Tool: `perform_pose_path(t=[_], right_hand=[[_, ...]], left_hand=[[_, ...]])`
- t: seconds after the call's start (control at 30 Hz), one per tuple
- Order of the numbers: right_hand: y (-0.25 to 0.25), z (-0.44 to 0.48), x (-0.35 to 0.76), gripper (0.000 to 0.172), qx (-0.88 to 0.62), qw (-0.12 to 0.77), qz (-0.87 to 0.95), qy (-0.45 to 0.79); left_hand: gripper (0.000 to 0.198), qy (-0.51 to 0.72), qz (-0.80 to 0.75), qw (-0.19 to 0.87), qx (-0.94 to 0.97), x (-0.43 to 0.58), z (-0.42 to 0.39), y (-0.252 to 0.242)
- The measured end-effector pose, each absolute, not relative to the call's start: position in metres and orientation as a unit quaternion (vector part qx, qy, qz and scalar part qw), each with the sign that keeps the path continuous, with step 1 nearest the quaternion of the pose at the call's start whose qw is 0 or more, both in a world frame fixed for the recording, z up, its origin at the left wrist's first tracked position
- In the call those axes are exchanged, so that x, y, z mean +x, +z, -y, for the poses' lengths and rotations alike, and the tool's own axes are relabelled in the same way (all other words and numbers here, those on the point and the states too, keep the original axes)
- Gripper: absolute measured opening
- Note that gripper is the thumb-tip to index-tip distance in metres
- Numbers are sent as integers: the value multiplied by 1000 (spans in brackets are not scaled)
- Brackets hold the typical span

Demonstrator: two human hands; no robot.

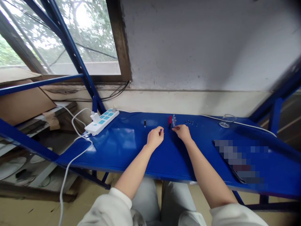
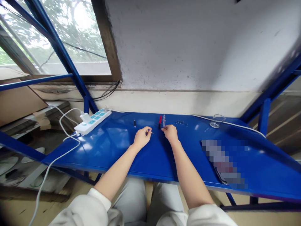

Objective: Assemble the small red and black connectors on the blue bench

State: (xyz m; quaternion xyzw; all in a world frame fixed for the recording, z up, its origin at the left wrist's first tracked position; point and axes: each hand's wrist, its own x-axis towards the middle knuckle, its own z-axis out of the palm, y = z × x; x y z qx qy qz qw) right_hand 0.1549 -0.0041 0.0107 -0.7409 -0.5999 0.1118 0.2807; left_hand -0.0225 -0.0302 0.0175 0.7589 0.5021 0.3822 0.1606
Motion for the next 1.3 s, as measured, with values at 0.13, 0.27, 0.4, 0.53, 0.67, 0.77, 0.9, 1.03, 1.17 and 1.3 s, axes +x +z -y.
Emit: perform_pose_path(t=[0.13,0.27,0.4,0.53,0.67,0.77,0.9,1.03,1.17,1.3], right_hand=[[11,6,155,25,-767,236,590,88],[12,7,153,31,-779,213,585,74],[13,9,151,33,-786,195,582,70],[13,8,151,34,-789,186,583,59],[13,7,151,36,-791,175,583,64],[16,10,149,38,-790,166,587,64],[24,21,144,35,-789,145,594,55],[34,34,137,32,-792,134,595,31],[41,39,127,38,-767,171,618,34],[40,40,117,44,-694,262,667,69]], left_hand=[[24,498,-489,170,695,-23,31,22],[53,647,-482,214,551,-27,26,24],[72,665,-502,347,431,-32,12,17],[84,633,-512,454,362,-33,-1,12],[88,634,-484,511,320,-32,-7,11],[80,636,-486,518,301,-31,-9,9],[63,629,-503,517,291,-33,-8,10],[48,659,-465,534,254,-36,-3,15],[21,691,-387,570,220,-38,3,20],[16,668,-353,612,233,-38,6,22]])
